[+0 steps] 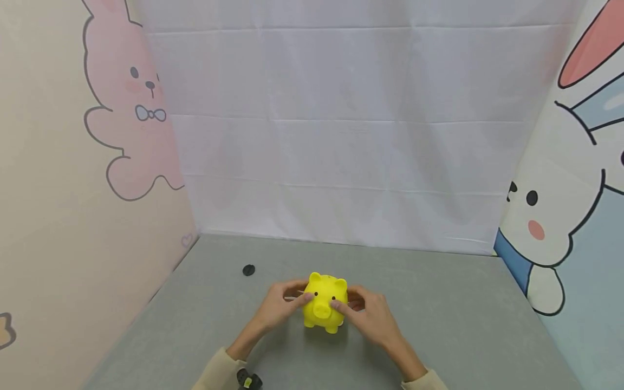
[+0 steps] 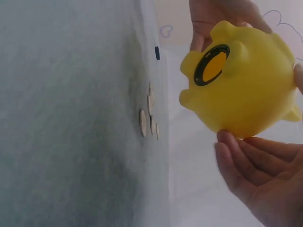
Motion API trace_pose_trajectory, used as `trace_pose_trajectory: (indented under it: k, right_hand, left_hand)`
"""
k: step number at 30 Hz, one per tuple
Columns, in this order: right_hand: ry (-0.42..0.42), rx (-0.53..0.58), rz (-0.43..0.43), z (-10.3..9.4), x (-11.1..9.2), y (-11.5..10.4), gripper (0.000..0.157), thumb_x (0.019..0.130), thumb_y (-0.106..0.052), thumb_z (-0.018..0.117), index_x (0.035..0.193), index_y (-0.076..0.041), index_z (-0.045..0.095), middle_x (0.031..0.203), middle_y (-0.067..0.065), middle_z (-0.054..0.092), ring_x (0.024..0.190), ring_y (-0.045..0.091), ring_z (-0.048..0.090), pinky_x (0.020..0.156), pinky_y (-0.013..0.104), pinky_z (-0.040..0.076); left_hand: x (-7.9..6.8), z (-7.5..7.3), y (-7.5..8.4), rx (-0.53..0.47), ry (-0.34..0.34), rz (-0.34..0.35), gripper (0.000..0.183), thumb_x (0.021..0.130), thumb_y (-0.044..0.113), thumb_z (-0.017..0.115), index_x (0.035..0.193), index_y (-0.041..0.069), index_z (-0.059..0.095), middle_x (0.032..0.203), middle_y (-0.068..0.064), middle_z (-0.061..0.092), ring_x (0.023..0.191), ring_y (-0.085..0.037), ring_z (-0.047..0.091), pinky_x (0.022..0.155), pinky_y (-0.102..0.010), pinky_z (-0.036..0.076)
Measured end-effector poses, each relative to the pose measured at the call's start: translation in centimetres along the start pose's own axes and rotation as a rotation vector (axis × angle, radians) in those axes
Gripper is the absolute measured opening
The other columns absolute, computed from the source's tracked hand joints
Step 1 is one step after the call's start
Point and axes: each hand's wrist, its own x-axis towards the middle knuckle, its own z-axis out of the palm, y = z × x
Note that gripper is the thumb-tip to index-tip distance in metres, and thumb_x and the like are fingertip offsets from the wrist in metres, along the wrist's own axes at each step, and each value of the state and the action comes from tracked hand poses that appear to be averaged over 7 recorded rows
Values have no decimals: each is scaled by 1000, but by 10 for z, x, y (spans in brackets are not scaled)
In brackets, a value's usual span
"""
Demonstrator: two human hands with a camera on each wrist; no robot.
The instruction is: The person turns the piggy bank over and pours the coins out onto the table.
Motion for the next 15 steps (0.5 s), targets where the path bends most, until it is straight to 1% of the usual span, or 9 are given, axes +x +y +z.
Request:
trace_pose_trajectory:
  k: [3,6,9,11,13,15]
  right_hand:
    - [-42,26,108,0,2,-2,42,98,-50,72,115,-12,76,106,2,80,87,9,72,75,24,61]
    - [-81,48,172,0,3,-3,45,101,-53,64,112,-10,76,99,2,79,81,15,71,69,25,58]
    - [-114,67,210,-1,4,-4,50,105,-54,58,108,-7,74,90,3,75,73,21,69,64,30,59]
    - [-124,80,226,-2,3,-6,53,106,-55,55,106,-5,73,87,4,73,70,23,69,64,34,60]
    - [-134,97,241,-3,4,-6,55,107,-55,53,106,-4,72,88,5,72,72,24,69,64,35,62]
    - [-138,119,254,-3,3,-7,55,106,-55,54,108,-3,72,92,7,73,74,24,70,64,36,64]
  left_hand:
    - [1,5,3,-4,-5,-60,51,99,59,66,129,18,74,123,-3,77,98,-14,72,80,-33,65]
    - [2,9,5,-44,-9,-127,55,99,62,64,122,14,77,114,-6,79,87,-14,74,73,-39,67]
    - [3,12,6,-62,-10,-185,61,98,66,62,112,10,80,101,-6,80,73,-16,74,68,-40,66]
    - [4,13,6,-68,-7,-210,63,97,68,61,108,9,81,95,-5,80,67,-17,74,66,-39,65]
    - [5,13,6,-74,-8,-222,64,97,69,61,106,9,81,91,-4,79,66,-18,74,65,-40,65]
    - [5,14,6,-85,-10,-225,65,96,69,61,107,9,81,92,-4,79,67,-18,74,66,-39,66]
